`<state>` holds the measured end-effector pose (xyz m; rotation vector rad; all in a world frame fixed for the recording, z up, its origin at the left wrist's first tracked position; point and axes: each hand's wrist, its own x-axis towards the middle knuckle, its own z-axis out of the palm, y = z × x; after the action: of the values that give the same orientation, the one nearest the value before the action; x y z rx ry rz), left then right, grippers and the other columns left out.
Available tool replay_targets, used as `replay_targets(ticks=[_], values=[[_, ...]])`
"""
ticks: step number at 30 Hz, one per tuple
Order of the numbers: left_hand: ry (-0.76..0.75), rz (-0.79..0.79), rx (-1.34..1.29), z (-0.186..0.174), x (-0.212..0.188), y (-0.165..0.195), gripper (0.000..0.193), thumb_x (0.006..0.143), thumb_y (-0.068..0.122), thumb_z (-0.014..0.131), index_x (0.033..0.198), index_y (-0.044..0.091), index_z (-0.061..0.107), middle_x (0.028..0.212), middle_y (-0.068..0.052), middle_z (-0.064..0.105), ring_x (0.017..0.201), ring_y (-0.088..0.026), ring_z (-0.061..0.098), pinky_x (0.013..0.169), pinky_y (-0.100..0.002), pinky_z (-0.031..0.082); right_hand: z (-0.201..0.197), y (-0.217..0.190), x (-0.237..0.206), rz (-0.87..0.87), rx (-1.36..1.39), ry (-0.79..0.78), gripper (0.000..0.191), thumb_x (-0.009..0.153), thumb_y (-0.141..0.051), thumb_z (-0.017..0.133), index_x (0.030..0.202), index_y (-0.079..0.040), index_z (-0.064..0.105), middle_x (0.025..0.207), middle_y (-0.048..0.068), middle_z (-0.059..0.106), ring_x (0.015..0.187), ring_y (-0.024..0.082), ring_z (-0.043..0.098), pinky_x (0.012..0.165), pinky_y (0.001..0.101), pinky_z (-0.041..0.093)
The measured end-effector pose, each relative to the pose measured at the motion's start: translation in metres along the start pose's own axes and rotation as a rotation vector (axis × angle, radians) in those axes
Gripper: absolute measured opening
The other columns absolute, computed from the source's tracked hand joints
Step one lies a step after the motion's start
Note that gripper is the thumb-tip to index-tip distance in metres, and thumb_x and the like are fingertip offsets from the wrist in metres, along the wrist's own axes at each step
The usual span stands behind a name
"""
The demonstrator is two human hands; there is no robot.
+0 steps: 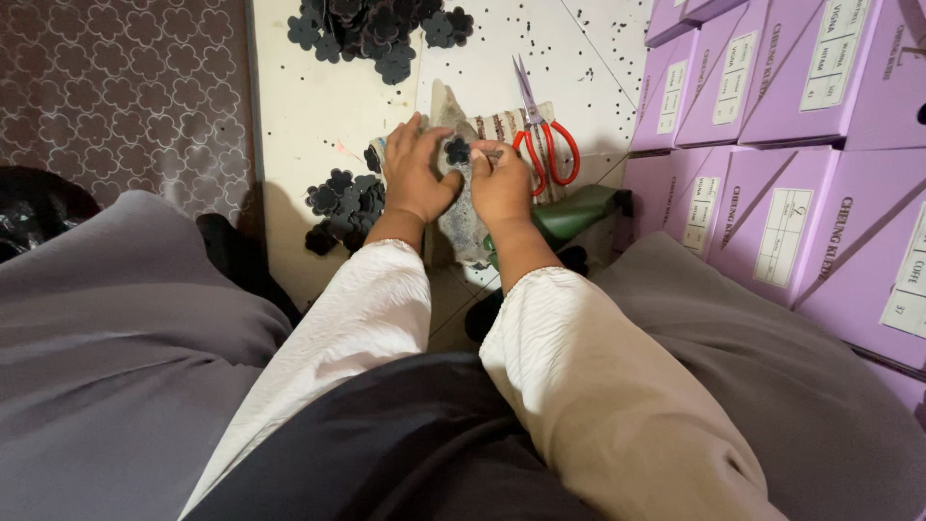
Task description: The person sits on the floor and repeatedly picks up small black flower-shaped pieces, places them on a pin cushion, applies hot glue with a glue gun, and trims excess glue with scissors. The finished pieces are set aside on the floor.
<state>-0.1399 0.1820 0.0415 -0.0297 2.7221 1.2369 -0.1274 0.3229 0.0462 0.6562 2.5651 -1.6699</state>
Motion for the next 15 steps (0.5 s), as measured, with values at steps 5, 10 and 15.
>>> replay_targets(ticks=[5, 10, 15], values=[[0.187, 0.026, 0.003, -0.01, -0.007, 0.002, 0.063, 0.071, 0.017, 0.077, 0.129, 0.009, 0.055, 0.143, -0.016, 0.051, 0.14, -0.041, 0.038, 0.12, -0.049, 0.03, -0.006, -0.014, -0.006, 0.008, -0.179, -0.007, 0.013, 0.093, -0.019, 0.072, 0.104, -0.013, 0.074, 0.095, 0.01, 0.077, 0.087, 0.022, 0.075, 0.081, 0.0338, 0.057], [0.235, 0.178, 0.029, -0.008, -0.013, 0.005, 0.049, 0.079, 0.015, 0.076, 0.125, 0.009, 0.06, 0.127, -0.014, 0.061, 0.124, -0.037, 0.053, 0.11, -0.048, 0.041, -0.006, -0.02, -0.007, -0.039, -0.266, 0.015, 0.013, 0.092, -0.021, 0.072, 0.103, -0.015, 0.075, 0.098, 0.012, 0.076, 0.088, 0.029, 0.073, 0.08, 0.0386, 0.056], [0.225, 0.34, -0.001, 0.011, -0.009, 0.014, 0.029, 0.09, 0.014, 0.073, 0.117, 0.016, 0.064, 0.101, -0.014, 0.072, 0.1, -0.035, 0.068, 0.089, -0.045, 0.053, -0.002, -0.015, -0.006, -0.071, -0.292, 0.034, 0.012, 0.091, -0.02, 0.071, 0.1, -0.014, 0.075, 0.107, 0.012, 0.074, 0.098, 0.031, 0.07, 0.087, 0.0414, 0.055]])
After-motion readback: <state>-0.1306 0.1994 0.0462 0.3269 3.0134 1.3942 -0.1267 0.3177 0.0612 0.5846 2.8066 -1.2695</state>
